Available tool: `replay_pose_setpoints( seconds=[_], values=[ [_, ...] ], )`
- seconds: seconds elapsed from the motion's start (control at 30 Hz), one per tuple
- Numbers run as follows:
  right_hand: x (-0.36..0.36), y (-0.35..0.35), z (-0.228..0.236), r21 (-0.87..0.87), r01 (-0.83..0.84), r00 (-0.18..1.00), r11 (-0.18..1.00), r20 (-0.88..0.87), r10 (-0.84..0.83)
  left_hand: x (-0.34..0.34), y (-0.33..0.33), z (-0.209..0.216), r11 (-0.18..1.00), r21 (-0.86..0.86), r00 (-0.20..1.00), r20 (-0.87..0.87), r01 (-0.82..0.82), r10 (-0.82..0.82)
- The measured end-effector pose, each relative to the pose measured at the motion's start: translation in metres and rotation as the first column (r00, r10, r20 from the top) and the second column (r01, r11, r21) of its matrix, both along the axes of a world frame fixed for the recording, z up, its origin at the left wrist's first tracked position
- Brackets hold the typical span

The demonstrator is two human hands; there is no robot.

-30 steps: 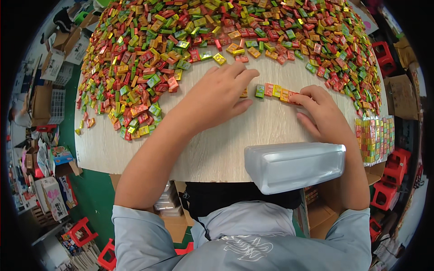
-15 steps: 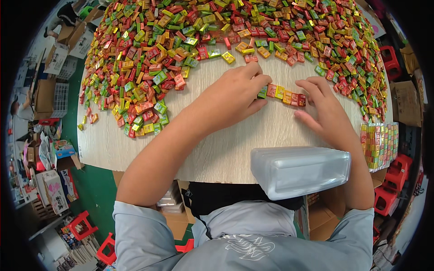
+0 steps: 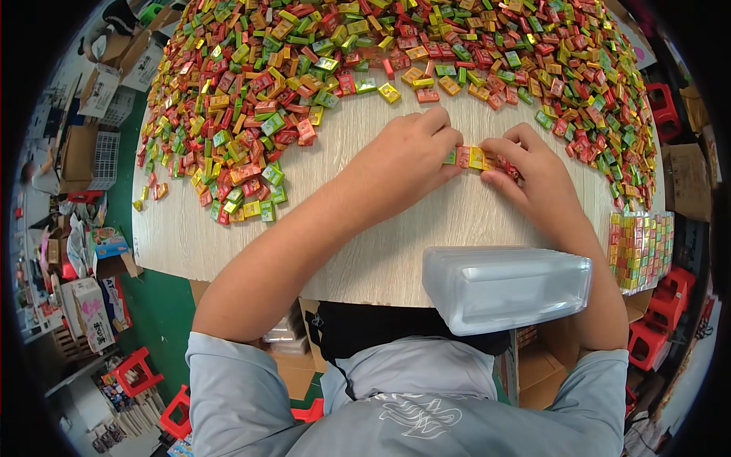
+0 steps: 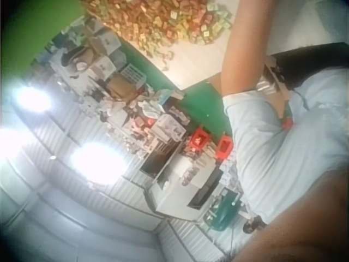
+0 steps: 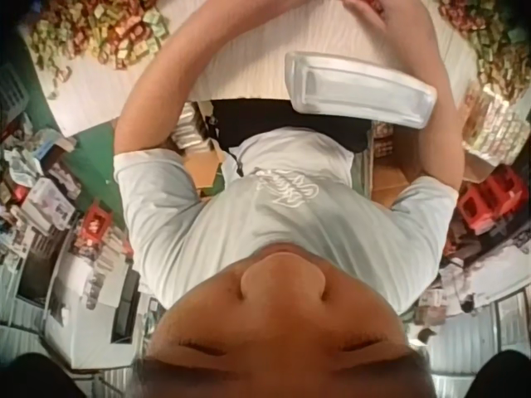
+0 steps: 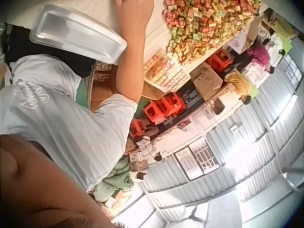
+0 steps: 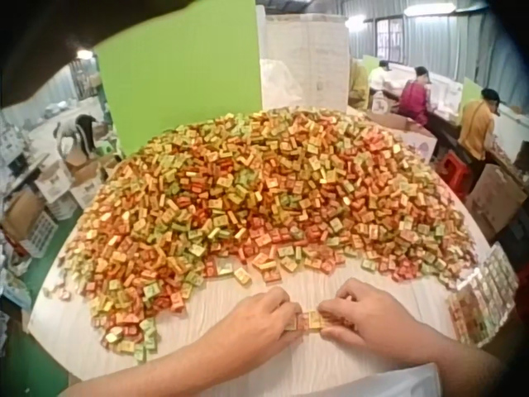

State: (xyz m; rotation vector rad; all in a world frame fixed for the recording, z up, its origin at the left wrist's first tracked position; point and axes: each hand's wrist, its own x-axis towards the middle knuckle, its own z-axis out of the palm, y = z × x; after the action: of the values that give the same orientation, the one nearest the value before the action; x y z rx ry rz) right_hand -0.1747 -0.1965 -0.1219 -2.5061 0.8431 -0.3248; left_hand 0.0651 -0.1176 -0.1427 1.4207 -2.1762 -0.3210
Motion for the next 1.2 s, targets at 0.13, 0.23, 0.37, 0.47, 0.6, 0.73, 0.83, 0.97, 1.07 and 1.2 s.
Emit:
replay_pose_setpoints(
  seconds=[0.13,0.23,0.37,0.47,0.6,0.73,0.83,0.97,1.07,1.2],
  values=[
    [0.001,0.0,-0.003,-0.035,0.002,1.0,0.999,0.011,-0.001,0.002,0.0,0.0,0.999,0.047,1.0,-0.028,-0.007,0.008],
    [0.004,0.002,-0.001,-0.056,0.0,1.0,0.998,0.009,0.001,0.005,0.001,0.002,0.999,0.054,0.998,-0.058,-0.008,0.011],
    [0.002,0.001,-0.001,-0.051,0.004,1.0,0.999,0.013,-0.003,0.01,0.002,0.006,0.997,0.071,0.996,-0.085,0.028,-0.022],
    [0.002,0.001,0.0,-0.028,0.015,1.0,1.0,0.002,-0.015,0.015,0.005,0.01,0.988,0.151,0.99,-0.139,0.036,-0.015],
    [0.004,0.002,0.002,-0.005,0.014,1.0,1.0,0.01,-0.014,0.015,0.005,0.015,0.981,0.195,0.991,-0.131,0.012,0.014],
    [0.003,0.002,0.001,-0.035,0.015,1.0,0.999,0.018,-0.014,0.014,0.003,0.017,0.982,0.189,0.992,-0.122,0.014,0.009],
    [0.003,0.004,0.001,-0.051,0.024,1.0,0.998,0.019,-0.023,0.013,0.002,0.016,0.981,0.191,0.992,-0.124,0.016,0.008],
    [0.005,0.006,0.001,-0.037,0.033,0.999,0.999,0.023,-0.033,0.01,0.001,0.013,0.986,0.165,0.991,-0.132,0.002,0.02],
    [0.005,0.006,0.0,-0.084,0.038,0.999,0.996,0.009,-0.038,0.0,0.0,0.009,0.999,0.041,0.997,-0.075,-0.026,0.029],
    [0.006,0.006,0.001,-0.084,0.025,1.0,0.996,0.019,-0.024,-0.002,-0.002,0.006,0.998,0.063,0.999,-0.012,-0.032,0.033]
  ],
)
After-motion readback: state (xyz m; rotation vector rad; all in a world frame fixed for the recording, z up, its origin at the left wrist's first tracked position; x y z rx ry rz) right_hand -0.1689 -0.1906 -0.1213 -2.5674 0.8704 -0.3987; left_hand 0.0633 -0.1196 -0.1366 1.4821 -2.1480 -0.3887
